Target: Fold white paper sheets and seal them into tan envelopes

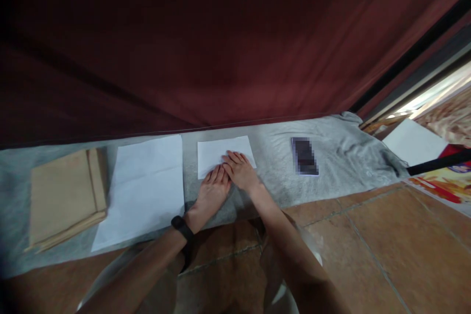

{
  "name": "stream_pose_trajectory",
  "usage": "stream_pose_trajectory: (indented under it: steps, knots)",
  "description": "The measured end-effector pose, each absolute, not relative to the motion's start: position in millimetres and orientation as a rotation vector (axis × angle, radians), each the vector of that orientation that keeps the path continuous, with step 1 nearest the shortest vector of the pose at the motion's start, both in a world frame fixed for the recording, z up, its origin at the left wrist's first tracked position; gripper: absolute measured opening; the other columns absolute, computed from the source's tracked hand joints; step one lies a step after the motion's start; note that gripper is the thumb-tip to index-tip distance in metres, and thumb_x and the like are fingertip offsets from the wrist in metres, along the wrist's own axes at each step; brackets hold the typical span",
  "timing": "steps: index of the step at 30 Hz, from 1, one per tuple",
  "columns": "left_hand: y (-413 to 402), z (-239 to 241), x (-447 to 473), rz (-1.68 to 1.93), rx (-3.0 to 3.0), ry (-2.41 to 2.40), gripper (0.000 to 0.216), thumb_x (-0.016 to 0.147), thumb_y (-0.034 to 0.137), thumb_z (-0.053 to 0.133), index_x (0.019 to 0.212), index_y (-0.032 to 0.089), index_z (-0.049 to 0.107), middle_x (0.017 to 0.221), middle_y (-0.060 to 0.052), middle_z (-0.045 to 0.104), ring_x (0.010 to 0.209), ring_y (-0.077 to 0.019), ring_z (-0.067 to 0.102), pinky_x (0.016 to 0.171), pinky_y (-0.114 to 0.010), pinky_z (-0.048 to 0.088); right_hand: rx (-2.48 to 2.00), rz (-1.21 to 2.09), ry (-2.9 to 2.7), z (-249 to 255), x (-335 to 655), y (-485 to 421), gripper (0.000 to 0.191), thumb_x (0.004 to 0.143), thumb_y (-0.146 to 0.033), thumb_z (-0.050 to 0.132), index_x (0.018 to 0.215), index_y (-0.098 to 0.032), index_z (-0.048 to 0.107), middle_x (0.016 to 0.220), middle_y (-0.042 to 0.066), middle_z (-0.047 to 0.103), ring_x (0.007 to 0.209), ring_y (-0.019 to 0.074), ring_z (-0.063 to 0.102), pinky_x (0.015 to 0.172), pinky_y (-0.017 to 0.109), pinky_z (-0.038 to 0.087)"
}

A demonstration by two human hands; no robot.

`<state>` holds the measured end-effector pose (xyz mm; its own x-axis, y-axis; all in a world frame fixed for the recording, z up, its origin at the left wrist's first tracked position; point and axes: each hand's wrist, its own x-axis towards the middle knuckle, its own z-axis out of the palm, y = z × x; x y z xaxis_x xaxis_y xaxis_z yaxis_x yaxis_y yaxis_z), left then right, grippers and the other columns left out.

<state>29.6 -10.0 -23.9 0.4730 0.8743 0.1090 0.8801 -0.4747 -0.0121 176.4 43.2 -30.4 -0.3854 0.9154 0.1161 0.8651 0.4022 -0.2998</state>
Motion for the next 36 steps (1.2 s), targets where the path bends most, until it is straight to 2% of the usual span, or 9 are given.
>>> stream_pose_trajectory:
  steps: [5, 10, 16, 21, 27, 29, 33, 36]
  knots:
    - [-8.1, -20.8, 23.5, -0.228, -2.666, -1.633, 0.050, 0.103, 0.028, 0.034, 0.142, 0.003, 0.052, 0.151, -0.021, 0.050, 0.139, -0.0289, 0.050, 0.113, -0.043, 0.041, -1.749, 0.166, -2.294, -32.9, 183.2, 42.5, 0.046, 0.107, -0.036, 0.037, 0.150, -0.026, 0.049, 0.161, 0.004, 0.039, 0.147, 0.0245, 0.037, 0.121, 0.043, 0.027]
    - [-4.9, -18.2, 18.1, -0.263, -2.641, -1.717, 0.052, 0.104, 0.031, 0.030, 0.143, 0.005, 0.052, 0.150, -0.018, 0.052, 0.137, -0.0278, 0.052, 0.111, -0.042, 0.042, -1.925, 0.047, -2.158, -36.3, 193.4, 42.4, 0.048, 0.106, -0.036, 0.039, 0.151, -0.023, 0.048, 0.159, 0.009, 0.042, 0.144, 0.0277, 0.040, 0.118, 0.046, 0.029]
    - [2.7, -16.9, 9.3, -0.234, -2.444, -1.917, 0.056, 0.103, 0.035, 0.031, 0.146, 0.004, 0.048, 0.154, -0.019, 0.046, 0.141, -0.0312, 0.047, 0.114, -0.047, 0.038, -1.985, 0.034, -2.089, -37.2, 202.2, 42.8, 0.049, 0.105, -0.037, 0.040, 0.150, -0.019, 0.048, 0.157, 0.012, 0.045, 0.142, 0.0304, 0.042, 0.116, 0.047, 0.031]
    - [8.6, -16.0, 7.7, -0.245, -2.424, -1.899, 0.055, 0.102, 0.036, 0.031, 0.144, 0.005, 0.051, 0.152, -0.019, 0.049, 0.140, -0.0333, 0.047, 0.116, -0.050, 0.034, -2.029, 0.028, -2.065, -34.6, 201.1, 42.0, 0.050, 0.104, -0.035, 0.041, 0.150, -0.015, 0.048, 0.157, 0.016, 0.044, 0.143, 0.0319, 0.040, 0.116, 0.050, 0.029]
    - [16.8, -23.9, 21.6, -0.360, -2.574, -1.752, 0.055, 0.103, 0.037, 0.030, 0.153, 0.016, 0.041, 0.163, -0.010, 0.035, 0.152, -0.0281, 0.029, 0.125, -0.049, 0.022, -1.993, 0.046, -2.079, -35.8, 195.5, 42.7, 0.049, 0.104, -0.028, 0.038, 0.150, -0.015, 0.047, 0.155, 0.014, 0.047, 0.140, 0.0295, 0.043, 0.115, 0.049, 0.030]
    - [18.7, -26.9, 25.7, -0.333, -2.594, -1.789, 0.054, 0.104, 0.037, 0.029, 0.153, 0.018, 0.041, 0.163, -0.008, 0.035, 0.152, -0.0278, 0.028, 0.125, -0.050, 0.021, -1.989, 0.049, -2.070, -35.6, 195.8, 42.6, 0.048, 0.103, -0.028, 0.038, 0.150, -0.017, 0.048, 0.154, 0.014, 0.048, 0.140, 0.0296, 0.043, 0.114, 0.048, 0.031]
    - [20.1, -30.0, 23.6, -0.295, -2.557, -1.873, 0.055, 0.104, 0.036, 0.028, 0.154, 0.015, 0.040, 0.162, -0.009, 0.037, 0.152, -0.0278, 0.029, 0.125, -0.050, 0.021, -2.007, 0.063, -2.037, -31.7, 199.3, 42.3, 0.048, 0.103, -0.030, 0.040, 0.147, -0.015, 0.050, 0.153, 0.014, 0.050, 0.137, 0.0307, 0.045, 0.113, 0.047, 0.034]
    - [19.2, -29.8, 15.5, -0.284, -2.519, -1.921, 0.055, 0.103, 0.033, 0.030, 0.154, 0.015, 0.039, 0.161, -0.010, 0.038, 0.152, -0.0283, 0.030, 0.125, -0.053, 0.020, -2.043, 0.083, -1.960, -26.2, 203.3, 42.9, 0.046, 0.100, -0.028, 0.046, 0.143, -0.013, 0.054, 0.145, 0.016, 0.056, 0.128, 0.0319, 0.052, 0.106, 0.044, 0.040]
